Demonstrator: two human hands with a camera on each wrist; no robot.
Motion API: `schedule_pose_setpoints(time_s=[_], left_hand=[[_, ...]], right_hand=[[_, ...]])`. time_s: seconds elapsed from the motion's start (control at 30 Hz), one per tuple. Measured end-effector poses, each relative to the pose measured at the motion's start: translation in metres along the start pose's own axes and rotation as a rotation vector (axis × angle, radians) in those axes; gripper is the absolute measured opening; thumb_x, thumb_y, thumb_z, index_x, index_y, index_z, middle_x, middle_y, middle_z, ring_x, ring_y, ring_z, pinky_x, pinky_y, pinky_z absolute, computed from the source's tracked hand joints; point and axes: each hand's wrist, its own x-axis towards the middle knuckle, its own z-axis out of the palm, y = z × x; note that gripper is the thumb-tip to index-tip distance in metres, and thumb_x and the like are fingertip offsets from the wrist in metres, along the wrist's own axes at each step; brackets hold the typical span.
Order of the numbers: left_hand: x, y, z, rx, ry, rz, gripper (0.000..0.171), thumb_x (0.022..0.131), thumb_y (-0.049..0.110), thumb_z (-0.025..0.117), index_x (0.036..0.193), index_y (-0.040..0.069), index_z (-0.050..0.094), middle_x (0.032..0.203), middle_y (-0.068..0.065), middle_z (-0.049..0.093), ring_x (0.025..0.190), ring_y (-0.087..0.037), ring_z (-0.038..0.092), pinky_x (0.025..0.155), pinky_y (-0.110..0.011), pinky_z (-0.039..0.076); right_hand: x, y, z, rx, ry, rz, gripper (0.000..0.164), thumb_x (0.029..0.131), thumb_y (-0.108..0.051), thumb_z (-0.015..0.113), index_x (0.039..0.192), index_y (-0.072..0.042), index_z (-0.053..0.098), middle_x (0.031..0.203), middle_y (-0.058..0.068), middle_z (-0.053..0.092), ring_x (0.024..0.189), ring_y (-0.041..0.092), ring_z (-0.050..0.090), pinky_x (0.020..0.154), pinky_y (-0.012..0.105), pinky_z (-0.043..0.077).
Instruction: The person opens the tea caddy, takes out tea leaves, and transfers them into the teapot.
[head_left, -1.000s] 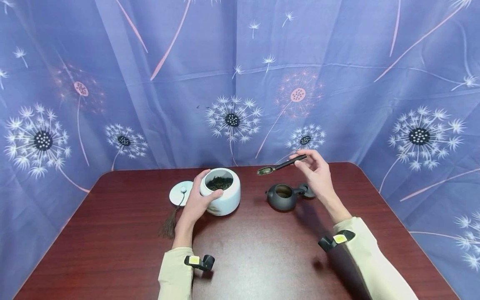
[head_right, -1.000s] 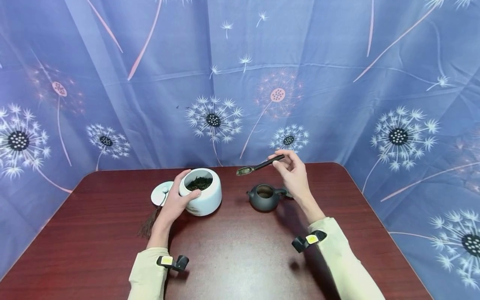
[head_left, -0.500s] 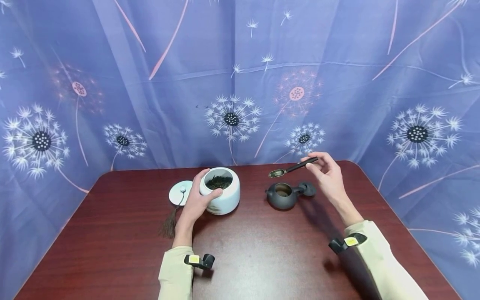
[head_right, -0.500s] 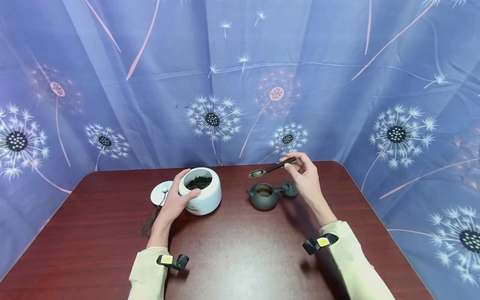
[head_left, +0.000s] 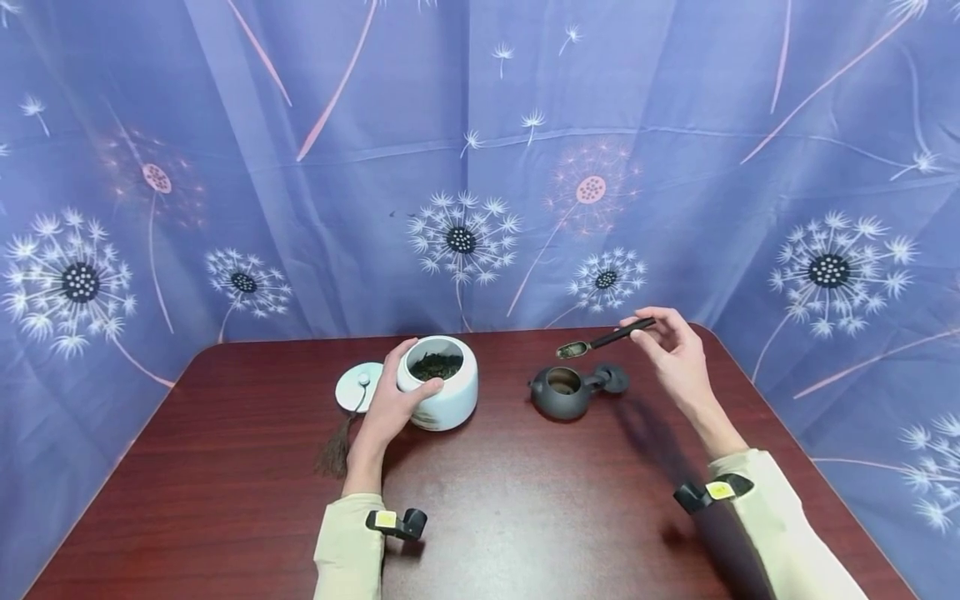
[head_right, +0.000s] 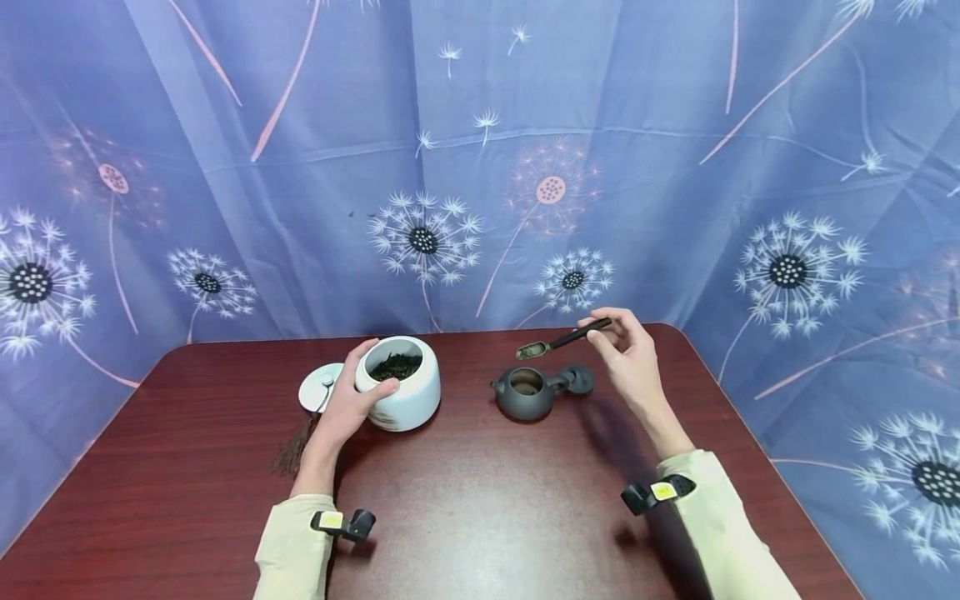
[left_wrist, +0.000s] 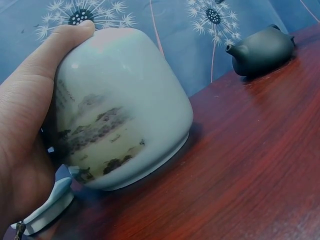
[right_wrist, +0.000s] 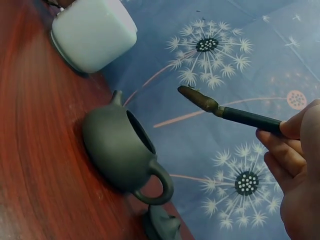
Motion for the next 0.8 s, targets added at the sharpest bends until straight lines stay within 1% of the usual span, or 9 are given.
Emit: schedule_pose_setpoints(time_s=[0.03,0.2,0.27,0.43,0.5,0.6,0.67,0.73,0.8], left_hand=[[0.002,-0.005,0.0,0.002,0.003,0.007,0.082,0.087,0.022,0.076,0.154,0.015,0.031,0.158,-0.011,0.028,0.142,-0.032,0.034,0.113,-0.051,0.029],[0.012,-0.03,0.001,0.01,0.03,0.039,0.08,0.085,0.03,0.078,0.152,0.025,0.034,0.155,-0.004,0.031,0.139,-0.027,0.037,0.112,-0.052,0.031],[0.012,-0.03,0.002,0.011,0.031,0.04,0.078,0.085,0.03,0.078,0.151,0.027,0.035,0.155,-0.004,0.032,0.139,-0.027,0.038,0.112,-0.051,0.031],[0.012,-0.029,0.001,0.004,0.022,0.018,0.079,0.086,0.026,0.077,0.152,0.025,0.033,0.156,-0.005,0.03,0.141,-0.028,0.036,0.113,-0.051,0.03],[0.012,-0.026,0.001,-0.005,0.017,0.004,0.081,0.086,0.024,0.077,0.153,0.023,0.032,0.157,-0.007,0.029,0.142,-0.03,0.035,0.114,-0.051,0.029],[0.008,-0.014,0.0,-0.011,0.005,-0.005,0.082,0.086,0.021,0.076,0.154,0.017,0.031,0.157,-0.011,0.028,0.143,-0.034,0.033,0.114,-0.051,0.028],[0.004,-0.006,0.0,-0.008,-0.001,-0.008,0.082,0.086,0.02,0.076,0.154,0.015,0.031,0.157,-0.013,0.028,0.143,-0.036,0.033,0.114,-0.051,0.029],[0.001,0.001,0.0,-0.004,-0.004,-0.008,0.081,0.086,0.02,0.075,0.154,0.014,0.031,0.157,-0.013,0.029,0.142,-0.036,0.034,0.114,-0.051,0.029],[-0.001,0.004,0.0,-0.004,-0.005,-0.011,0.081,0.086,0.02,0.075,0.154,0.015,0.031,0.157,-0.013,0.029,0.142,-0.037,0.034,0.114,-0.05,0.029]], right_hand=[[-0.001,0.001,-0.002,-0.011,-0.004,0.001,0.03,0.091,0.012,0.061,0.119,0.004,0.059,0.105,0.012,0.074,0.093,0.01,0.071,0.083,0.016,0.053],[-0.003,0.004,-0.005,-0.083,-0.017,0.002,0.029,0.091,0.01,0.062,0.119,0.011,0.056,0.104,0.013,0.073,0.092,0.009,0.071,0.081,0.015,0.053],[-0.005,0.003,-0.003,-0.141,-0.014,0.011,0.029,0.091,0.011,0.062,0.119,0.013,0.054,0.104,0.012,0.073,0.092,0.007,0.07,0.08,0.014,0.052],[-0.011,-0.008,0.006,-0.281,-0.03,0.03,0.027,0.09,0.012,0.062,0.117,0.008,0.059,0.106,0.017,0.072,0.09,0.004,0.069,0.076,0.012,0.048],[-0.013,-0.015,0.011,-0.344,-0.043,0.015,0.026,0.089,0.011,0.063,0.115,0.005,0.062,0.103,0.01,0.073,0.086,0.0,0.068,0.072,0.012,0.047],[-0.015,-0.025,0.019,-0.452,-0.06,-0.035,0.025,0.088,0.012,0.064,0.111,0.002,0.065,0.099,-0.014,0.071,0.083,-0.007,0.064,0.071,0.013,0.044],[-0.016,-0.029,0.022,-0.508,-0.072,-0.079,0.025,0.087,0.013,0.065,0.109,0.001,0.066,0.098,-0.028,0.064,0.081,-0.007,0.063,0.073,0.012,0.043],[-0.017,-0.031,0.024,-0.534,-0.081,-0.111,0.026,0.086,0.014,0.065,0.108,0.0,0.067,0.098,-0.034,0.061,0.082,-0.004,0.063,0.075,0.011,0.042],[-0.017,-0.031,0.024,-0.538,-0.084,-0.127,0.027,0.086,0.014,0.065,0.107,-0.001,0.068,0.099,-0.033,0.061,0.082,0.003,0.063,0.076,0.01,0.041]])
